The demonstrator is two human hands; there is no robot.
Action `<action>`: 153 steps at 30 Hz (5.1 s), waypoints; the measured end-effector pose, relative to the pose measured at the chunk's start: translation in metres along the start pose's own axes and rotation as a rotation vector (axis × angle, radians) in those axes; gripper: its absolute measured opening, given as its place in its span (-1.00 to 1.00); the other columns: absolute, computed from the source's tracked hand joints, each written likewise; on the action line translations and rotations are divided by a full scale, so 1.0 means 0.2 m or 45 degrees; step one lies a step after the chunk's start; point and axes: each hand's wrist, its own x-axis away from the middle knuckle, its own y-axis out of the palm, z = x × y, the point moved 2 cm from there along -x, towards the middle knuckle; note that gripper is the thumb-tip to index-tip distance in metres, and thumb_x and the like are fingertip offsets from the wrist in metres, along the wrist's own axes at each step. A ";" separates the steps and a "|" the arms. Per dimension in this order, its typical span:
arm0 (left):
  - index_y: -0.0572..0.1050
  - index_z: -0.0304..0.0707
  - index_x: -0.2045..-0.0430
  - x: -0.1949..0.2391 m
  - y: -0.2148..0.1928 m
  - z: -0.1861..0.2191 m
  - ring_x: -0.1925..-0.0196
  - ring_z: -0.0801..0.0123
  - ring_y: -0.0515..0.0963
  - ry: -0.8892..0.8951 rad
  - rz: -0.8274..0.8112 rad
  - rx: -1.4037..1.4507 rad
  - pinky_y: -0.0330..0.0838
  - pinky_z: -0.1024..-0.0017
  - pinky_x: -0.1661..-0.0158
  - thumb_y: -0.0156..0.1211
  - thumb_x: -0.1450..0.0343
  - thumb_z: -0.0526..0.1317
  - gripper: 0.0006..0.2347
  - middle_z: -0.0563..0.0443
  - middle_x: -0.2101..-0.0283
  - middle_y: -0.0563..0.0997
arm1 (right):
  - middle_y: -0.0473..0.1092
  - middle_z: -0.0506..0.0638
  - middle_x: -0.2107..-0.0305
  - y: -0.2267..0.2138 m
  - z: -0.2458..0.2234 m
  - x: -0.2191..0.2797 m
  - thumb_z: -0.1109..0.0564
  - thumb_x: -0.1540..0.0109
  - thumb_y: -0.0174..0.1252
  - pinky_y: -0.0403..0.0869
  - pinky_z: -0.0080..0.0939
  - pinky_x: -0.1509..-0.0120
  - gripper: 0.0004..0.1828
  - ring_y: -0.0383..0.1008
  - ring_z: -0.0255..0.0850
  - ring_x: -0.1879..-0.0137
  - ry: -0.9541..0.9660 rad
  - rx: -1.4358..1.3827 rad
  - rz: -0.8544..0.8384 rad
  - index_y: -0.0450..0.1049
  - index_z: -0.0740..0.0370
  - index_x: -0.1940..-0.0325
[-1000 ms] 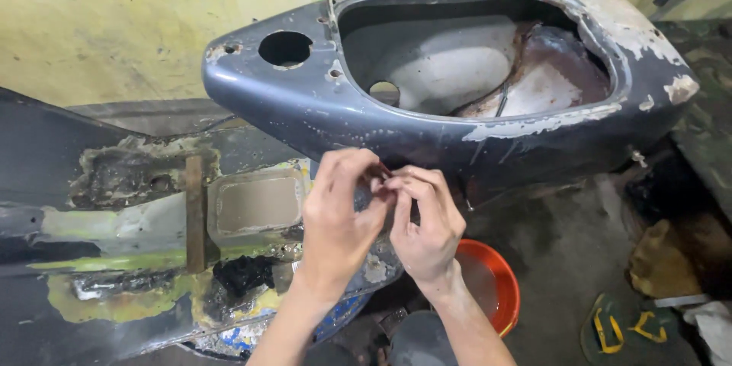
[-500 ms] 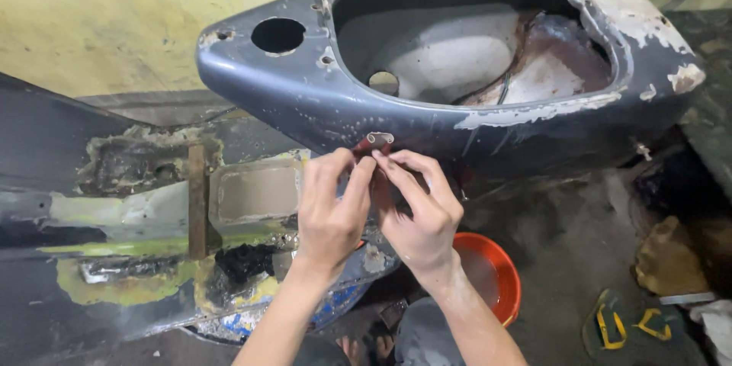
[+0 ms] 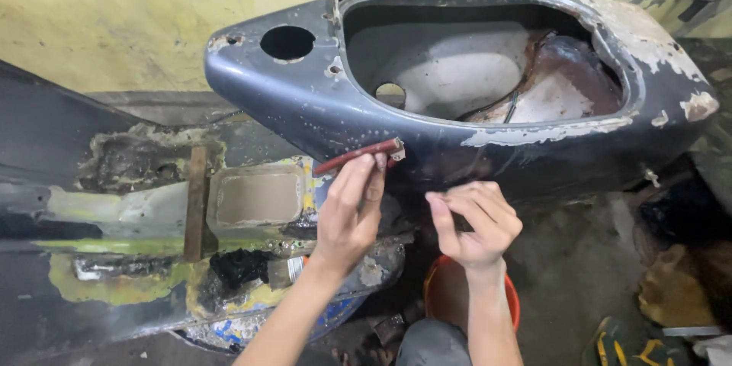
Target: The person sands the surface of a dark gray car fender using a red sanding block. They work on the curved edges and flat areas, occasionally dipping the sanding block into a red bucket of water.
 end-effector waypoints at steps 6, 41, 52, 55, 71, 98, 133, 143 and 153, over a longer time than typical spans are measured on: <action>0.54 -0.29 0.56 -0.10 0.04 -0.14 0.29 0.17 0.61 0.850 0.176 -0.251 0.57 0.35 0.39 0.20 -0.25 -0.45 -0.95 -0.08 0.22 0.62 | 0.22 -0.07 0.91 0.09 0.04 0.03 0.18 -0.10 -0.02 0.24 -0.33 0.71 -0.62 0.11 -0.29 0.85 -0.122 -0.348 0.191 0.34 0.22 0.84; -0.26 -0.35 -0.30 -0.19 -0.09 -0.27 -0.50 0.03 -0.33 -0.193 -0.023 -0.483 -0.46 0.04 -0.48 -0.58 -0.46 0.13 -0.39 -0.20 -0.40 -0.28 | 0.12 -0.04 0.92 0.11 -0.06 0.09 0.38 0.06 -0.22 0.15 -0.40 0.51 -0.71 -0.07 -0.29 0.74 0.373 -0.152 0.257 0.19 0.33 0.89; -0.36 -0.09 -0.33 0.16 0.22 -0.27 -0.45 0.14 -0.55 0.265 -0.198 -0.617 -0.75 0.09 -0.36 -0.78 -0.39 0.35 -0.30 -0.09 -0.40 -0.50 | 0.14 -0.04 0.91 0.14 -0.01 0.14 0.33 0.00 -0.21 0.19 -0.37 0.45 -0.67 -0.03 -0.28 0.73 0.374 -0.103 0.317 0.24 0.31 0.87; -0.25 0.04 -0.36 0.25 0.26 -0.23 -0.43 0.48 -0.43 0.682 -0.480 -1.055 -0.61 0.43 -0.35 -0.64 -0.54 0.35 -0.40 0.15 -0.40 -0.40 | 0.15 0.03 0.88 0.11 0.00 0.21 0.24 0.01 -0.21 0.20 -0.30 0.47 -0.69 -0.01 -0.23 0.71 0.331 -0.088 0.268 0.25 0.37 0.84; -0.12 -0.12 -0.31 0.09 0.17 -0.26 -0.45 0.22 -0.30 0.197 -0.145 -0.887 -0.55 0.22 -0.39 -0.35 -0.49 -0.03 -0.52 -0.04 -0.39 -0.12 | 0.03 -0.14 0.88 0.11 0.05 0.23 0.17 -0.02 -0.28 0.03 -0.36 0.52 -0.74 -0.14 -0.35 0.70 0.397 -0.707 0.527 0.15 0.19 0.77; 0.50 0.28 0.24 0.38 0.22 -0.32 0.28 0.60 0.48 0.479 -0.473 -0.592 0.30 0.52 0.26 -0.13 -0.37 0.17 -0.72 0.34 0.38 0.52 | -0.12 -0.14 1.04 0.15 0.12 0.18 -0.01 -0.21 -0.24 -0.02 -0.38 0.80 -0.42 -0.14 -0.37 0.90 0.058 -0.638 0.706 0.06 0.15 0.91; -0.13 -0.36 -0.29 0.04 0.15 -0.20 -0.45 0.07 -0.32 -0.075 -0.068 -0.772 -0.53 0.06 -0.40 -0.18 -0.39 -0.16 -0.43 -0.29 -0.38 -0.15 | -0.05 -0.16 0.89 0.13 0.04 0.19 0.26 0.10 -0.29 -0.05 -0.37 0.55 -0.75 -0.23 -0.36 0.71 0.289 -0.711 0.517 -0.14 0.08 0.82; -0.04 -0.19 -0.29 -0.14 0.12 -0.15 -0.46 0.24 -0.27 -0.095 -0.109 -0.829 -0.62 0.17 -0.39 -0.55 -0.47 0.00 -0.51 0.01 -0.39 -0.10 | -0.07 -0.15 0.88 0.12 0.05 0.20 0.20 0.10 -0.28 -0.01 -0.37 0.51 -0.78 -0.22 -0.35 0.70 0.341 -0.683 0.457 -0.03 0.14 0.87; -0.16 -0.26 -0.33 -0.22 -0.07 -0.20 -0.52 0.16 -0.29 -0.452 0.058 -0.581 -0.47 0.10 -0.48 -0.46 -0.49 -0.07 -0.51 -0.08 -0.43 -0.21 | -0.05 -0.13 0.89 0.12 0.03 0.18 0.19 0.05 -0.31 0.00 -0.38 0.52 -0.73 -0.19 -0.35 0.72 0.395 -0.724 0.402 0.00 0.16 0.87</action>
